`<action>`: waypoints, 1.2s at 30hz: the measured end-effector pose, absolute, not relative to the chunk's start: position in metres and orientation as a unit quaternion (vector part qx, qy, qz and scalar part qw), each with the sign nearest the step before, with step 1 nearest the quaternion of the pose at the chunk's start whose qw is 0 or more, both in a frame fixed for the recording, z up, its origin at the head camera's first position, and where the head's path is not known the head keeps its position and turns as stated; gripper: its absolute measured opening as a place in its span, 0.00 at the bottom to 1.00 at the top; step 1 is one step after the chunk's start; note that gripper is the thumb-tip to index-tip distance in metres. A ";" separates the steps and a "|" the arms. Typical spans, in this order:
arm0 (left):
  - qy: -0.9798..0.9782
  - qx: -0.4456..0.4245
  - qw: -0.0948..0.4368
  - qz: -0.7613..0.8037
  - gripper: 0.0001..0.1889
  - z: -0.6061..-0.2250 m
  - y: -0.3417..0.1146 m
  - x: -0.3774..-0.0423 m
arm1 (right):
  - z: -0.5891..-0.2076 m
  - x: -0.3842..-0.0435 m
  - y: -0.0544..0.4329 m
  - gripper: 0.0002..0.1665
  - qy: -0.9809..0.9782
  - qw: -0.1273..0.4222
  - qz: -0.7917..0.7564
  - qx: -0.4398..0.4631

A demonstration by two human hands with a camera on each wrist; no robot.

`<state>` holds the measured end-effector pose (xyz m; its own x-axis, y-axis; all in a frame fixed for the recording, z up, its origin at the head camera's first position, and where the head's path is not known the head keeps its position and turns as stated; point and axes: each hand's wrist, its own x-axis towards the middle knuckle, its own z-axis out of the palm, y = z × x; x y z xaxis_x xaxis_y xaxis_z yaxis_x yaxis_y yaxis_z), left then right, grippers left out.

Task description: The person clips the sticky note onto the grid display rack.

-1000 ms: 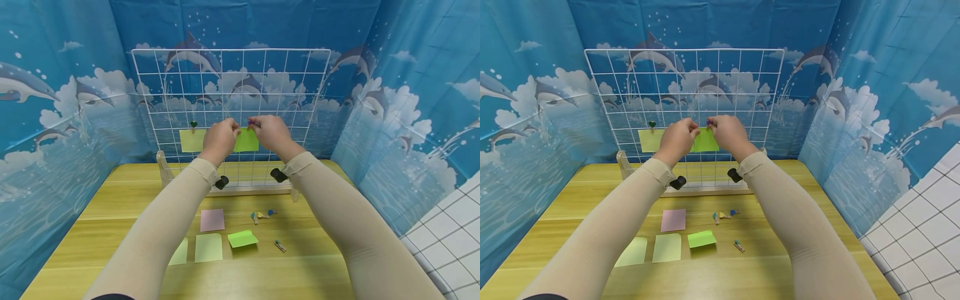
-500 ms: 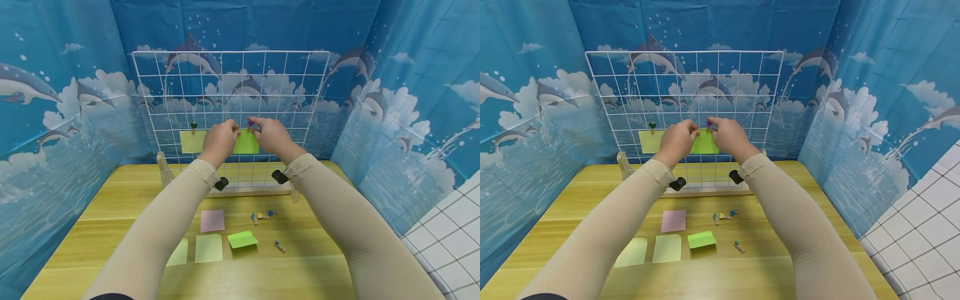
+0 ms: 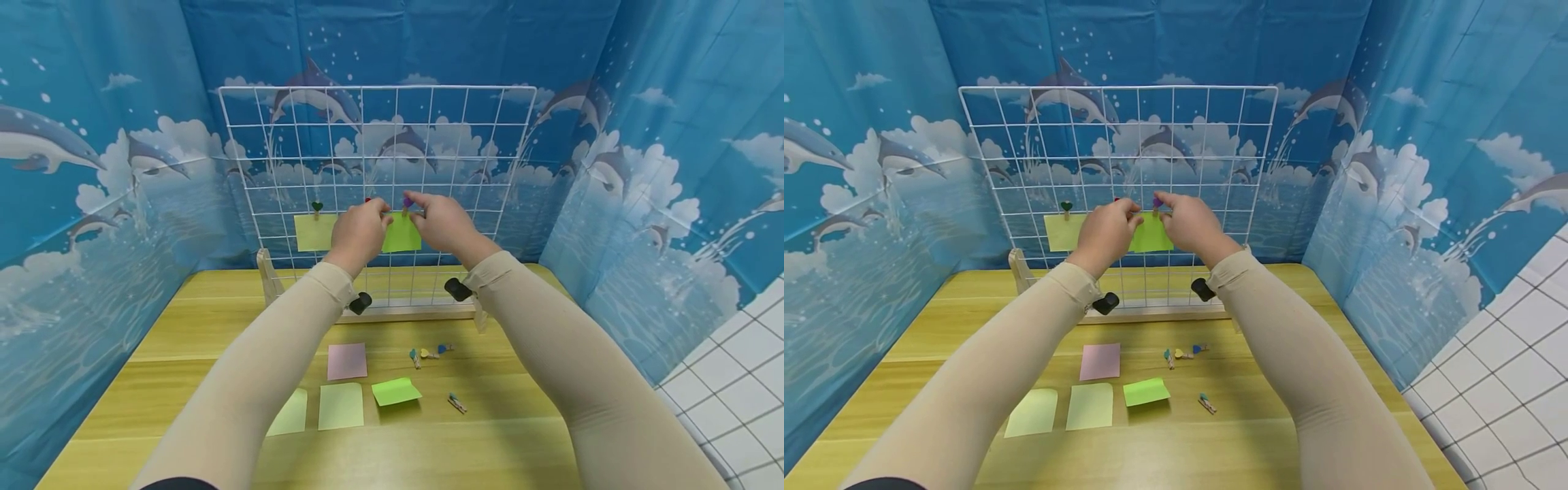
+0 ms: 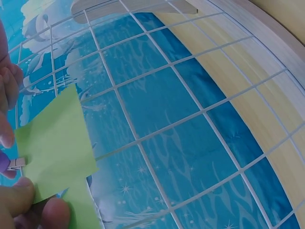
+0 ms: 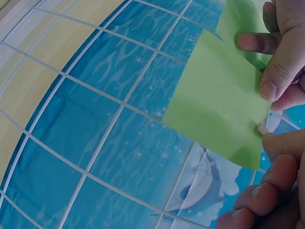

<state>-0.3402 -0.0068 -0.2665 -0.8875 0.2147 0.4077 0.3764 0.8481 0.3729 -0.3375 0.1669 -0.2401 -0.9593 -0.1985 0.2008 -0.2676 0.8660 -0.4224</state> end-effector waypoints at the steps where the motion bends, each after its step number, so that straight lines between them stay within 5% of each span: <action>1: -0.945 -0.157 0.179 -0.225 0.18 -0.267 -0.007 -0.340 | -0.240 -0.337 0.167 0.33 -0.963 0.075 0.228 0.121; 36: -0.928 -0.206 0.233 -0.205 0.22 -0.268 -0.019 -0.330 | -0.244 -0.307 0.186 0.33 -0.959 0.115 0.211 0.149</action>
